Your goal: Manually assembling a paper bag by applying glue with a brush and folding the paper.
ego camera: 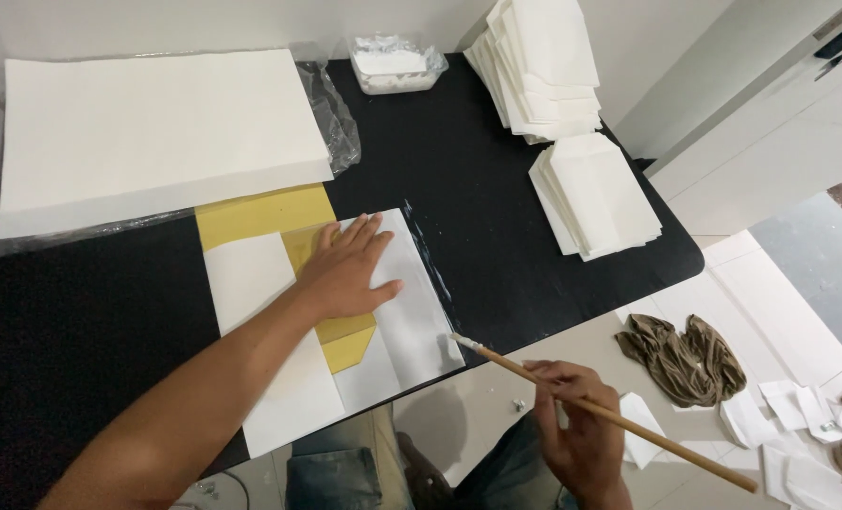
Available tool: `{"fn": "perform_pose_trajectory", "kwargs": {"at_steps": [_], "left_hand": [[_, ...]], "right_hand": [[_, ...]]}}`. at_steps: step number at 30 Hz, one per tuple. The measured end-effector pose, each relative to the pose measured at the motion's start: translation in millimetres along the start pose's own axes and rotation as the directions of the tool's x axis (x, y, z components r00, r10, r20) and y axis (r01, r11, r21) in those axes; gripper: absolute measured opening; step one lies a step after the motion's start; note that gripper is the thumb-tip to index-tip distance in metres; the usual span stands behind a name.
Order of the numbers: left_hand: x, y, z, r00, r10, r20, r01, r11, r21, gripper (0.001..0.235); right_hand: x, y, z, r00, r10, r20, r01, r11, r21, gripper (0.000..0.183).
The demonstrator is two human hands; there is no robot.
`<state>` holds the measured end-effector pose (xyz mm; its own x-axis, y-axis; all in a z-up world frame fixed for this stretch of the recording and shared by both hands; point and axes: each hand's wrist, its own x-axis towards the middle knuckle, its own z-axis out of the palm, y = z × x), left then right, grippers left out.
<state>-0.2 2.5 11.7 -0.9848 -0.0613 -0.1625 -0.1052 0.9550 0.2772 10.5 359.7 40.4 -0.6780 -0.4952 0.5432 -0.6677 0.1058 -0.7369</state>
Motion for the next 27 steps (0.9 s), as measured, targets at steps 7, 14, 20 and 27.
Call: {"fn": "perform_pose_trajectory", "kwargs": {"at_steps": [7,14,20,27], "left_hand": [[2,-2,4,1.000,0.006,-0.006,-0.006,1.000,-0.001,0.081],[1,-4,6,0.999,0.028,-0.038,-0.028,1.000,-0.011,0.079],[3,-2,2,1.000,0.009,-0.022,-0.009,1.000,0.002,0.082],[0,-2,3,1.000,0.012,-0.021,-0.012,1.000,-0.015,0.082]], "right_hand": [[18,8,12,0.992,-0.085,0.094,0.081,0.996,0.047,0.028],[23,-12,-10,0.959,0.206,0.194,-0.178,0.972,-0.152,0.023],[29,-22,-21,0.976,0.171,0.138,-0.140,0.969,-0.206,0.022],[46,2,4,0.982,-0.079,0.169,0.089,0.995,-0.053,0.020]]}}
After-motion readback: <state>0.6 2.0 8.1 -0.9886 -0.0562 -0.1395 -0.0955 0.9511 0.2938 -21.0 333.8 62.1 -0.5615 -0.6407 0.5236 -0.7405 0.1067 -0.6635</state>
